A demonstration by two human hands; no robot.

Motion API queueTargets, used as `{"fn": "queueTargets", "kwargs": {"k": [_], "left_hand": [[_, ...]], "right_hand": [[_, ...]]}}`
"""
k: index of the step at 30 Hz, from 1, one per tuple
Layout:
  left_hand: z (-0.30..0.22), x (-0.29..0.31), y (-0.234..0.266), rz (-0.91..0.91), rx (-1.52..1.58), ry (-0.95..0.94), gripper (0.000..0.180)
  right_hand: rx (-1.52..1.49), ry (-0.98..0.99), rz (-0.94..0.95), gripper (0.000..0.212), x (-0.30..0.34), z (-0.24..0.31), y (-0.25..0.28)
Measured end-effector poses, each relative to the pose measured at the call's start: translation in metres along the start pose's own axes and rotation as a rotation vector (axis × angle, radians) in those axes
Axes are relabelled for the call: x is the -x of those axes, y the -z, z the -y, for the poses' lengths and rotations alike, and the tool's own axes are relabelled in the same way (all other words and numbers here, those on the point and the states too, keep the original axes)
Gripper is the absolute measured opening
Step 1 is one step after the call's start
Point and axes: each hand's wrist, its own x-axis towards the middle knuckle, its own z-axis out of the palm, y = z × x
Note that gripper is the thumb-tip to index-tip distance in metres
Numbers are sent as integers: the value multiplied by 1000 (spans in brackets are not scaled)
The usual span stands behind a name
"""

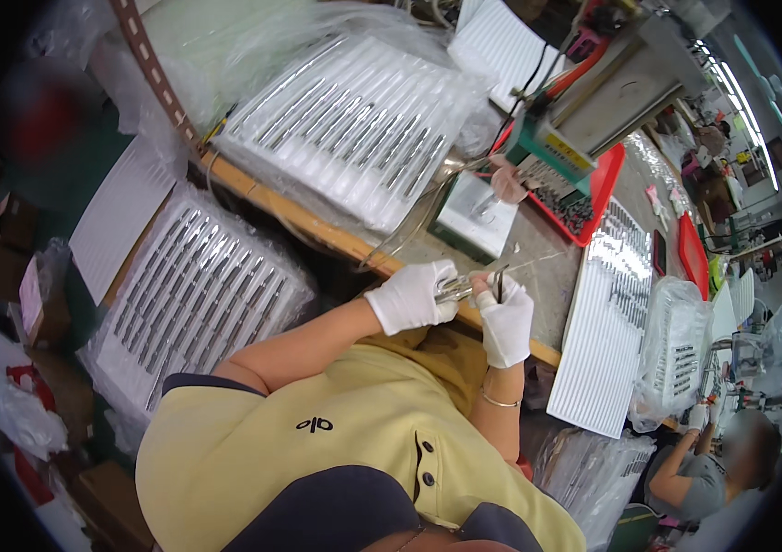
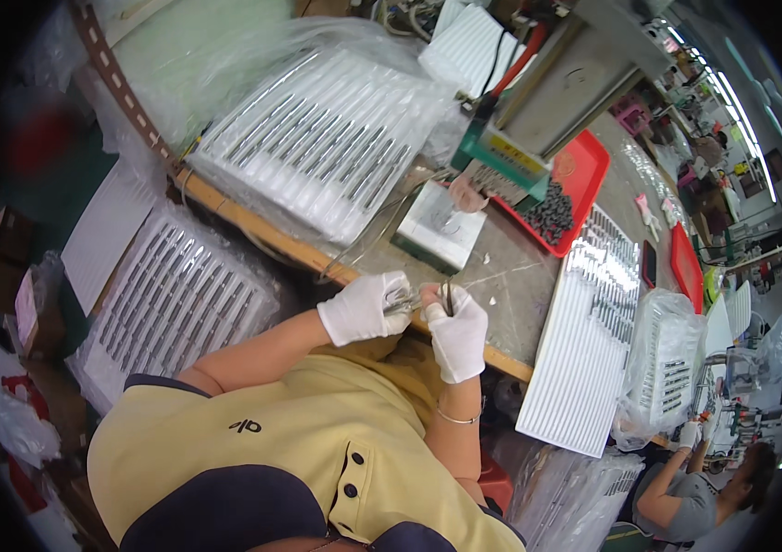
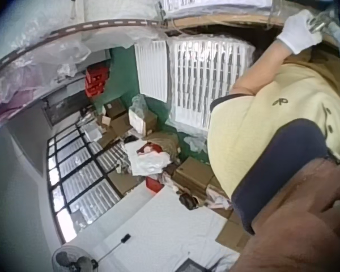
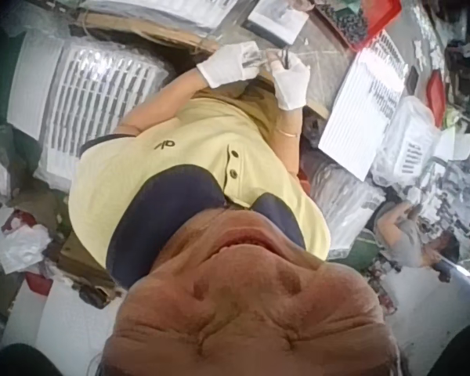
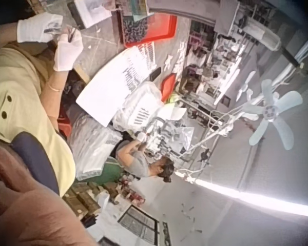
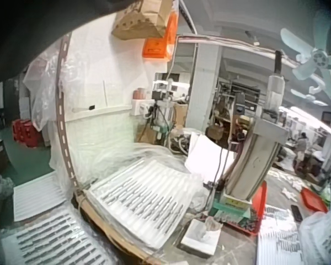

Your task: Manually assemble and inspect metal handles or similar hardware components using a small press and manual fitting.

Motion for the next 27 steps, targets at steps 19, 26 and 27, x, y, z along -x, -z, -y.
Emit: {"fn": "queueTargets", "kwargs": {"k": [19,26,27], "left_hand": [[125,-37,287,-412,-858,373,52],[126,-29,284,-497,-232,153,34],[104,-26,262,-555,11,141,33]], "right_hand": [[673,-23,-491,27,-56,-60,147],[802,-265,-547,30,-118,-62,172],[884,-286,-521,31,-127,-62,176]]}}
